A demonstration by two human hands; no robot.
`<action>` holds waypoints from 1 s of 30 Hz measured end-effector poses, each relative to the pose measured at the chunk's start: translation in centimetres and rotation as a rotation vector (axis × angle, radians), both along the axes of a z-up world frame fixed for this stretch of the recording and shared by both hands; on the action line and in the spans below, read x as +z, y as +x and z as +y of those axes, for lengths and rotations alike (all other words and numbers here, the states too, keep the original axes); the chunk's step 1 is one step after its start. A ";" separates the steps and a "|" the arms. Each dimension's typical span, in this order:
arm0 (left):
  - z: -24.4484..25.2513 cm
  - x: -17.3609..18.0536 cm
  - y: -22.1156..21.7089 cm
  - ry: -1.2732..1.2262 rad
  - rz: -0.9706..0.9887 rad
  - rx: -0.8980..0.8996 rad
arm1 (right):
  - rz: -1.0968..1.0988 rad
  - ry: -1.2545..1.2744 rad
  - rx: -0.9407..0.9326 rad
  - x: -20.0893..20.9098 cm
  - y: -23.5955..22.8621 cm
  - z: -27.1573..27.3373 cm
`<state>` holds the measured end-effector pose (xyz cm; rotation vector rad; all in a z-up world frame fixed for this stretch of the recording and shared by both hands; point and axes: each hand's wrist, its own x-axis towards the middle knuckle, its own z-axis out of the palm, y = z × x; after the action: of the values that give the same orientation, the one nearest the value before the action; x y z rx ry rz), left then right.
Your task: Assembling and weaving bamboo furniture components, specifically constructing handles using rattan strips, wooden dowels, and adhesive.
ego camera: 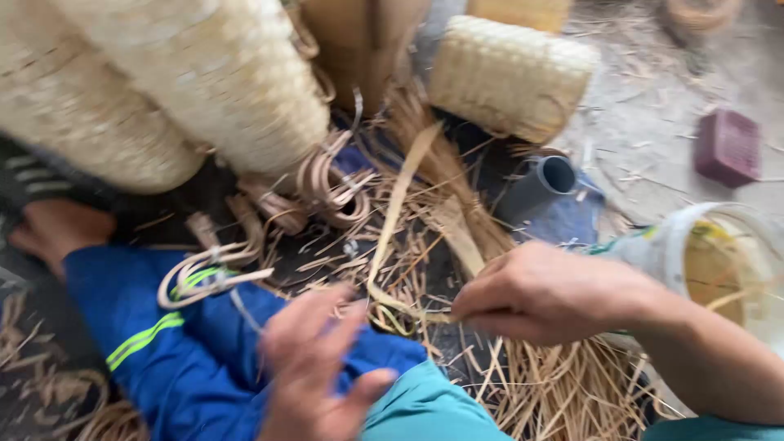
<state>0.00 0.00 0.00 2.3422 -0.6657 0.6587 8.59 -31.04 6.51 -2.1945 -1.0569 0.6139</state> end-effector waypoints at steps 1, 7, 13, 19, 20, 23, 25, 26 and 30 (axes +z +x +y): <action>-2.8 2.4 0.9 -0.088 0.000 -0.115 | 0.017 0.031 0.094 -0.3 -0.3 2.2; 1.3 -3.1 -0.9 -0.456 0.636 -0.069 | 0.635 0.270 -0.120 -5.9 2.6 2.1; 7.1 -2.5 -0.7 -0.317 0.793 0.219 | 0.777 0.693 -0.487 -11.0 5.0 -1.1; 9.2 -6.0 -0.4 -1.135 0.570 0.216 | 0.136 0.172 -0.741 -12.6 4.8 1.5; 7.9 -5.3 0.5 -1.131 0.560 0.221 | 0.133 0.180 -0.733 -13.3 3.9 3.3; 5.0 -3.9 2.6 -1.723 0.449 -0.063 | 0.092 0.562 -0.561 -14.5 0.9 10.4; 3.7 -4.3 3.9 -1.980 0.416 -0.135 | 0.425 0.870 -0.435 -13.6 -1.7 15.8; 4.2 -4.5 4.0 -1.970 0.416 -0.140 | 0.421 0.881 -0.435 -14.9 -2.4 16.8; 6.4 -5.0 3.8 -1.827 0.463 -0.178 | 1.020 0.876 -0.464 -16.5 -4.0 16.5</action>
<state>3.82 6.44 -5.02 0.6296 0.0832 0.2924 4.55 -14.58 -10.03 -1.0307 -0.1599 0.7236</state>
